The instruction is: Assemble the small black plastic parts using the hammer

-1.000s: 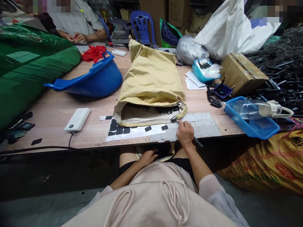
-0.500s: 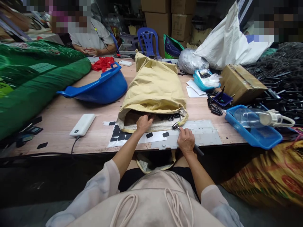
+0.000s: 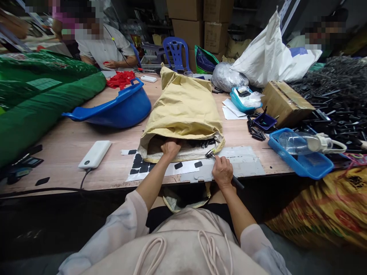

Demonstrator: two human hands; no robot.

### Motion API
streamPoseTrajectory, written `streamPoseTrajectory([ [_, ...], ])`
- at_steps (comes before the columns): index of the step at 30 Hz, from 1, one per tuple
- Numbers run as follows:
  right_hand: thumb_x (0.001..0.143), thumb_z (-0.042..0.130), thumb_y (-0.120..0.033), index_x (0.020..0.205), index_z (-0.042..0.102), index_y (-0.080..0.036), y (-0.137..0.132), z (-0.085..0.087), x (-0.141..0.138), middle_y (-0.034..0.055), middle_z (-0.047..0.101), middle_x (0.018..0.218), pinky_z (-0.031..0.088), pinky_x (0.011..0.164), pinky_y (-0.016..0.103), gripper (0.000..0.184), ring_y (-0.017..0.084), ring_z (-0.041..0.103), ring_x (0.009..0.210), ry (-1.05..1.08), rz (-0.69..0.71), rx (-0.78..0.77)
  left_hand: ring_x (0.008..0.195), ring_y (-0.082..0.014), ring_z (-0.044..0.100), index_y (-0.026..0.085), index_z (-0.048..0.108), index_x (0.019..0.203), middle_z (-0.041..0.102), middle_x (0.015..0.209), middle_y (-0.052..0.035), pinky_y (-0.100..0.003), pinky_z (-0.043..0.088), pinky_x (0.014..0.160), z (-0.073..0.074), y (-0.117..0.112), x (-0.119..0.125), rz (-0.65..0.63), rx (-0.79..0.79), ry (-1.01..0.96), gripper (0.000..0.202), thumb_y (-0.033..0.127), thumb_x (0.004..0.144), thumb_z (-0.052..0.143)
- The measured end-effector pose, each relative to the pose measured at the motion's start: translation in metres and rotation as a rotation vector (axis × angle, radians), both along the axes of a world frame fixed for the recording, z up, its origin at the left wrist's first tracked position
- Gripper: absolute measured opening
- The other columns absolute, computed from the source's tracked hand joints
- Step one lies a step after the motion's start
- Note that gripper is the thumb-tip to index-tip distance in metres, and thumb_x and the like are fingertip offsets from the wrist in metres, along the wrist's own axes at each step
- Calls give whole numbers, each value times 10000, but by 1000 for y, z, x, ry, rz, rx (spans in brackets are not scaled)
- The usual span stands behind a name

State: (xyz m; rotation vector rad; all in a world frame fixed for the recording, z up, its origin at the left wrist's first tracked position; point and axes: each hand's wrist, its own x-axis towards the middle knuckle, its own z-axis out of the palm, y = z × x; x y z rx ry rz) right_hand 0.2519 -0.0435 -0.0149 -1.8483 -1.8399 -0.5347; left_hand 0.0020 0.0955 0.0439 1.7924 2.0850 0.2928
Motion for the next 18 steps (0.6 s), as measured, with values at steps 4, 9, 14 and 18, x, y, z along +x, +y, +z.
streamPoseTrajectory([
  [4, 976, 518, -180, 1202, 703, -200, 0, 1, -1, 73, 642, 920, 330, 752, 346, 292, 231, 493, 860, -3, -9, -14, 896, -274, 711, 210, 802, 896, 761, 904, -101, -329, 491, 734, -8, -33, -25, -79, 174, -66, 259, 439, 876, 682],
  [9, 987, 505, -182, 1209, 702, -198, 0, 0, -1, 75, 637, 929, 334, 761, 346, 297, 234, 490, 872, 8, -11, -25, 759, -164, 627, 223, 763, 897, 689, 867, -19, -272, 464, 704, -25, -70, -43, -510, 280, -321, 146, 362, 868, 731],
  [14, 994, 485, -180, 1237, 694, -195, 0, -1, 0, 85, 630, 960, 329, 767, 343, 321, 235, 480, 892, 40, -6, -57, 887, -219, 615, 215, 722, 891, 681, 891, -36, -323, 474, 802, -35, -84, -30, -630, 264, -278, 94, 289, 846, 760],
  [18, 989, 495, -202, 1234, 699, -202, 0, -1, 0, 89, 621, 966, 323, 764, 343, 319, 234, 476, 902, 51, -20, -75, 936, -240, 590, 223, 721, 932, 685, 934, -40, -367, 472, 876, -43, -84, -18, -590, 314, -296, 158, 324, 836, 796],
])
